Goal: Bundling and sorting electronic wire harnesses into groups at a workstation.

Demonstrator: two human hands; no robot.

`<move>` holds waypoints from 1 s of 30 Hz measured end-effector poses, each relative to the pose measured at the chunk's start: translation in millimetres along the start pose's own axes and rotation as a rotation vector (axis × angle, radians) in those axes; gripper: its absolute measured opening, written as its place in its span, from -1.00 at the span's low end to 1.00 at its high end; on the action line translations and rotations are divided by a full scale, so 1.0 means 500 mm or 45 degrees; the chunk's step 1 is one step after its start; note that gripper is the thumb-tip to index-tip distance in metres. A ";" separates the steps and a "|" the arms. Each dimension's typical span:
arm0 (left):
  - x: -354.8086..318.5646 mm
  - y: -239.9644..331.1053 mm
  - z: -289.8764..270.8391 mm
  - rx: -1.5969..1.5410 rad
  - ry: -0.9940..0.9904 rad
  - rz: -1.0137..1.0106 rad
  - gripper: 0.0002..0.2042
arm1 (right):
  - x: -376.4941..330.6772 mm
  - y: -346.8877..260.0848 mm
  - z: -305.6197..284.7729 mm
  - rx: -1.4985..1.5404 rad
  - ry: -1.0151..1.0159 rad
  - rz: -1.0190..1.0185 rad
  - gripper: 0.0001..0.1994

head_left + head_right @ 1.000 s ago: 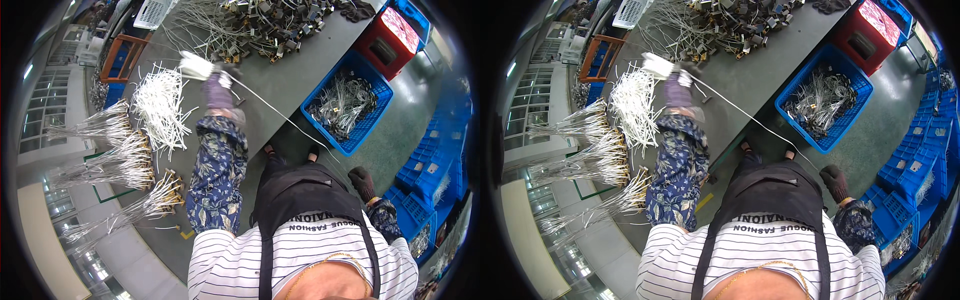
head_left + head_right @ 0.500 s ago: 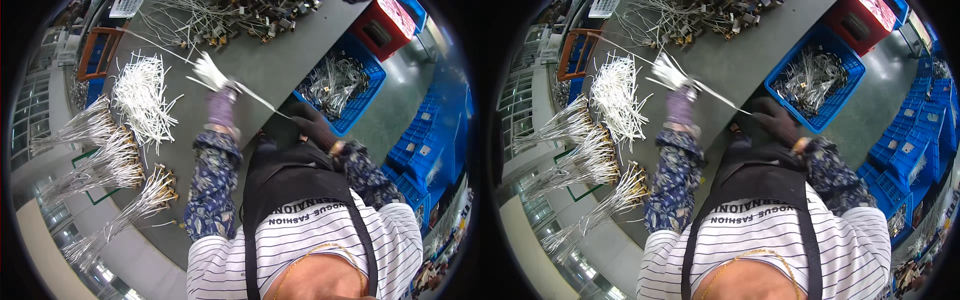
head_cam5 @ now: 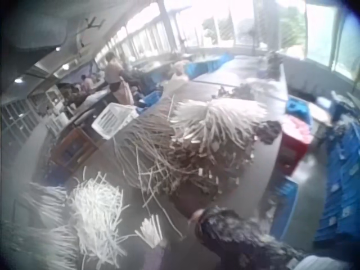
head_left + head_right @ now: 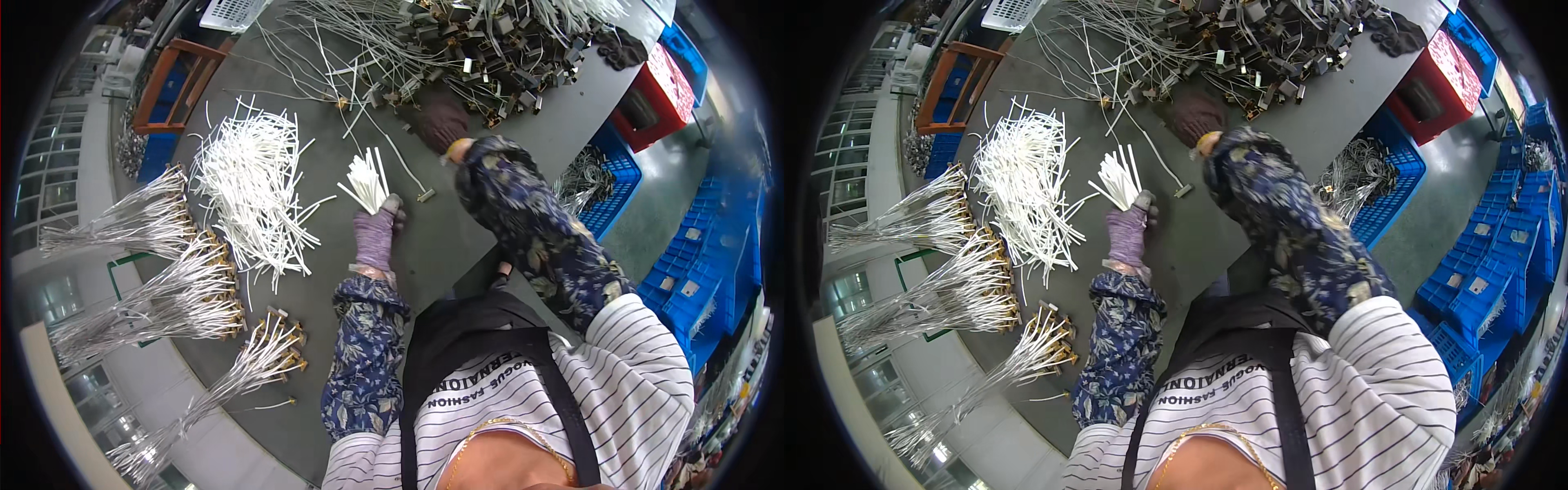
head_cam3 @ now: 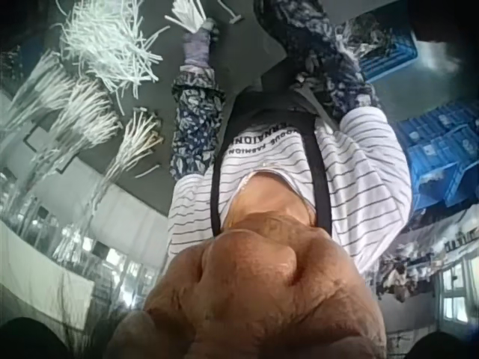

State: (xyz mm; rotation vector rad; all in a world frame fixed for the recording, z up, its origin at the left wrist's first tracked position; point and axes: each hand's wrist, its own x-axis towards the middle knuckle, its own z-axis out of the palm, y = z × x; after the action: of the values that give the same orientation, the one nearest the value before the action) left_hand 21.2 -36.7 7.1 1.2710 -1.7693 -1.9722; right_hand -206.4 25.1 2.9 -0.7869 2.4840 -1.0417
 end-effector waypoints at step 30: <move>0.058 0.205 0.114 -1.034 -0.029 0.330 -0.74 | -0.981 0.447 -0.279 0.888 -0.243 1.201 -0.80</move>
State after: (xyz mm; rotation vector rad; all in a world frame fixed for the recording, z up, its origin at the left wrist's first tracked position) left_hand -75.3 -41.7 80.1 0.7013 -0.8788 -2.1766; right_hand 32.0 527.6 -22.6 0.4427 1.7416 -1.2024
